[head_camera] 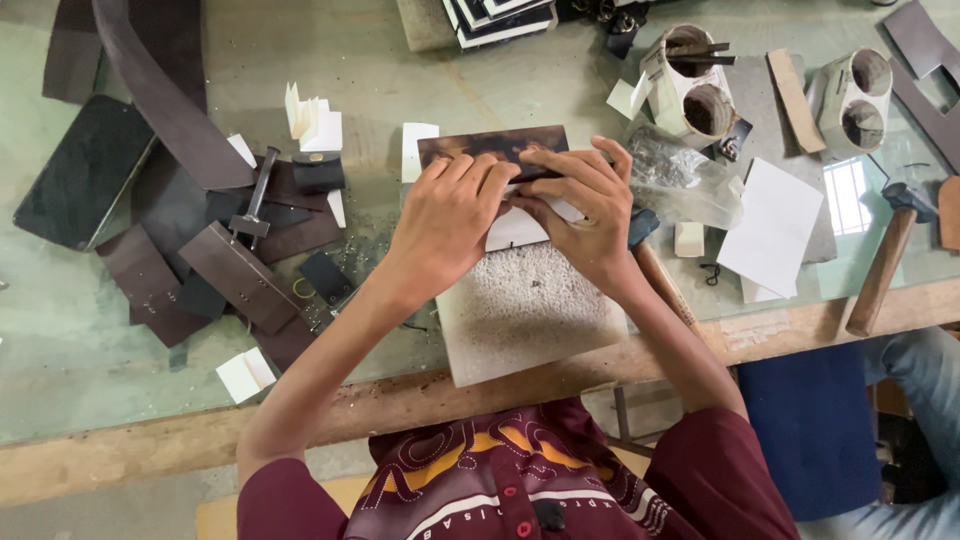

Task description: The person attaches a black leather strap with a brass clasp to a photo-covered diary using a hammer and metal fasteners. They position the strap, insert fasteners, and hammer them into place, then inspect the finished assembly.

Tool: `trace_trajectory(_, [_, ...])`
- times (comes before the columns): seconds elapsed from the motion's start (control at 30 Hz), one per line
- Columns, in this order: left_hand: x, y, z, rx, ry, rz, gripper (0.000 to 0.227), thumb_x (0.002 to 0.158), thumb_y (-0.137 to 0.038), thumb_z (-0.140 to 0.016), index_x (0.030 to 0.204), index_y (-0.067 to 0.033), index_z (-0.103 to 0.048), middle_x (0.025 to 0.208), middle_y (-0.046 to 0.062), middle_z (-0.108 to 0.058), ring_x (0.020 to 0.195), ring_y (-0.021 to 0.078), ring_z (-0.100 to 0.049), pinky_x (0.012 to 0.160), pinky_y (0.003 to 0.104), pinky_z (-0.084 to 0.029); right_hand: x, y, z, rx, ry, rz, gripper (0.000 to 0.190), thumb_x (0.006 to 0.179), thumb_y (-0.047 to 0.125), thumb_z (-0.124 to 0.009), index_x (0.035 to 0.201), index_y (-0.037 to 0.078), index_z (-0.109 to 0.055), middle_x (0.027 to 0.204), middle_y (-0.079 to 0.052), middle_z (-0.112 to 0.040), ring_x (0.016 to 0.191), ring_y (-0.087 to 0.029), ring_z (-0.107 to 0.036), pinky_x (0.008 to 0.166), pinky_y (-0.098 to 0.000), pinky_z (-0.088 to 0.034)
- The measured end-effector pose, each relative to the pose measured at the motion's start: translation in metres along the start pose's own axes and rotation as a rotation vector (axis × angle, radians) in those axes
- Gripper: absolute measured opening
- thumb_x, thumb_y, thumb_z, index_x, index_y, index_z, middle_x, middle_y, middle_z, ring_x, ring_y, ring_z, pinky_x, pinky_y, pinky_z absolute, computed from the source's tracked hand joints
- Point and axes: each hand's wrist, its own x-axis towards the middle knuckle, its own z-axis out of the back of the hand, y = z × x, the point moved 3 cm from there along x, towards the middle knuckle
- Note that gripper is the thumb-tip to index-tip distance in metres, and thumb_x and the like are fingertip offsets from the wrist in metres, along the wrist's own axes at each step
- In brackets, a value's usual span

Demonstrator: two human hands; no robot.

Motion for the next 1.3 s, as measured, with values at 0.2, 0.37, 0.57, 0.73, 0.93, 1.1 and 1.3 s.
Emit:
trace_trajectory(0.2, [0.002,-0.001,0.004,-0.009,0.048,-0.004,0.060,0.070,0.005,-0.070,0.128,-0.0017,-0.057,0.121,0.013,-0.065,0.112,0.0279,-0.062,0.099,0.043,-0.046,0.007,0.007,0.006,0.015,0.041,-0.037,0.016,0.079,0.014,-0.092,0.090,0.013,-0.080,0.116,-0.001,-0.077,0.094,-0.015,-0.067,0.106,-0.0376,-0.036])
trace_trajectory(0.37, [0.000,-0.008,0.007,-0.002,0.050,-0.023,0.062,0.068,0.004,-0.071,0.129,0.0001,-0.057,0.118,0.014,-0.064,0.112,0.0291,-0.062,0.100,0.042,-0.046,0.008,0.007,0.010,0.062,0.079,-0.163,0.019,0.075,0.012,-0.092,0.091,0.013,-0.081,0.109,0.001,-0.078,0.086,-0.013,-0.064,0.100,-0.0350,-0.038])
trace_trajectory(0.57, [-0.002,-0.016,0.007,0.075,0.092,-0.025,0.057,0.071,0.003,-0.071,0.126,0.0005,-0.058,0.119,0.013,-0.065,0.112,0.0271,-0.062,0.099,0.039,-0.046,0.010,0.001,0.015,0.021,0.130,-0.360,0.030,0.071,0.007,-0.089,0.084,0.004,-0.062,0.087,-0.002,-0.072,0.083,-0.021,-0.062,0.093,-0.0352,-0.042])
trace_trajectory(0.73, [-0.002,-0.019,0.012,-0.009,0.047,-0.039,0.047,0.082,-0.009,-0.071,0.127,0.0005,-0.059,0.119,0.015,-0.066,0.114,0.0271,-0.064,0.096,0.040,-0.047,0.009,0.011,0.025,-0.012,0.097,-0.198,0.038,0.075,0.017,-0.092,0.094,0.005,-0.061,0.098,-0.005,-0.072,0.092,-0.023,-0.063,0.092,-0.0400,-0.044])
trace_trajectory(0.93, [0.001,-0.013,0.000,-0.104,-0.063,0.082,0.024,0.101,-0.020,-0.070,0.121,-0.0076,-0.067,0.111,0.007,-0.074,0.102,0.0232,-0.066,0.094,0.040,-0.047,-0.050,0.019,0.039,-0.224,0.106,0.050,0.013,0.086,0.013,-0.087,0.091,0.010,-0.076,0.099,-0.002,-0.075,0.085,-0.019,-0.068,0.081,-0.0369,-0.048])
trace_trajectory(1.1, [-0.001,-0.021,-0.001,-0.096,-0.173,0.126,0.021,0.097,-0.017,-0.071,0.117,-0.0115,-0.069,0.103,0.003,-0.074,0.102,0.0212,-0.065,0.092,0.039,-0.043,-0.096,-0.005,0.012,0.036,0.368,-0.206,0.015,0.085,0.021,-0.085,0.096,0.012,-0.081,0.091,-0.001,-0.072,0.075,-0.022,-0.067,0.070,-0.0319,-0.048])
trace_trajectory(1.3, [0.002,-0.023,-0.001,-0.151,-0.168,0.170,0.019,0.092,-0.010,-0.072,0.112,-0.0121,-0.069,0.097,0.001,-0.073,0.096,0.0201,-0.064,0.091,0.039,-0.038,-0.111,-0.010,0.000,0.152,0.361,-0.257,0.019,0.077,0.006,-0.079,0.093,0.013,-0.083,0.092,-0.003,-0.073,0.079,-0.023,-0.069,0.070,-0.0348,-0.052])
